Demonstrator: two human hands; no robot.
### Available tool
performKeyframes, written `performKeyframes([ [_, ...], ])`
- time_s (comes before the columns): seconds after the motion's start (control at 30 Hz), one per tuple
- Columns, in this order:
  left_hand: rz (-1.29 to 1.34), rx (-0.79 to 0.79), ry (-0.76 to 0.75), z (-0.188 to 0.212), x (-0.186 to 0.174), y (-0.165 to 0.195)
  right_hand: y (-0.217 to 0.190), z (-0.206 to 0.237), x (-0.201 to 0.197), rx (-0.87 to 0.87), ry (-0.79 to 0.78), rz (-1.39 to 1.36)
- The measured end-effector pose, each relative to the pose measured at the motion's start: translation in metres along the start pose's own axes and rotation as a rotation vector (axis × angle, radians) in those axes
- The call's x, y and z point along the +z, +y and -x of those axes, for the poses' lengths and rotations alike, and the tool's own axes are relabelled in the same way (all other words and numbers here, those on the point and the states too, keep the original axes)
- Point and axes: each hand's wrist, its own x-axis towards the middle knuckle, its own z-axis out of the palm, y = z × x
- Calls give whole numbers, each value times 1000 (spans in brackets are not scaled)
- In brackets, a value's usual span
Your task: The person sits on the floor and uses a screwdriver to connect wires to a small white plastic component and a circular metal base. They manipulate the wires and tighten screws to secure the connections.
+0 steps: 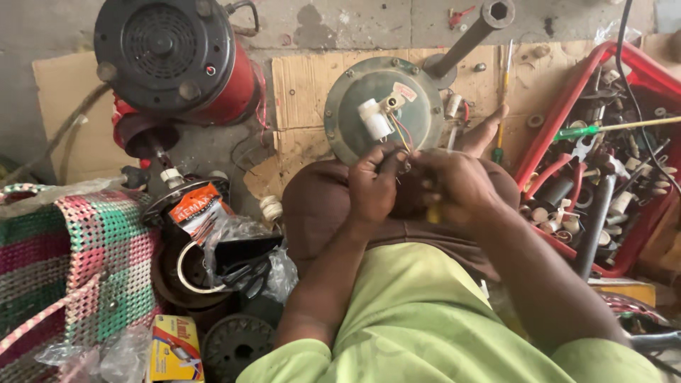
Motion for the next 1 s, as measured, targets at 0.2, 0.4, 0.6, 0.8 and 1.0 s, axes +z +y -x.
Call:
performKeyframes([
  [0.2,1,-88,-39,-1,-2,7,3,24,0,-956,155,804],
  [0.4,-16,-138,-107,2,-6,30,-8,20,12,-1232,85,950],
  [0.6,-547,187,-391,-26,-21,88,-26,15,20,-1268,179,1149],
  [0.8,-902,181,-595,-59,-24,121,-29,-11,25,-1109,64,1118],
  [1.0,-1007,510,-421,-52,-24,120,-11,-38,45,-674,108,741],
])
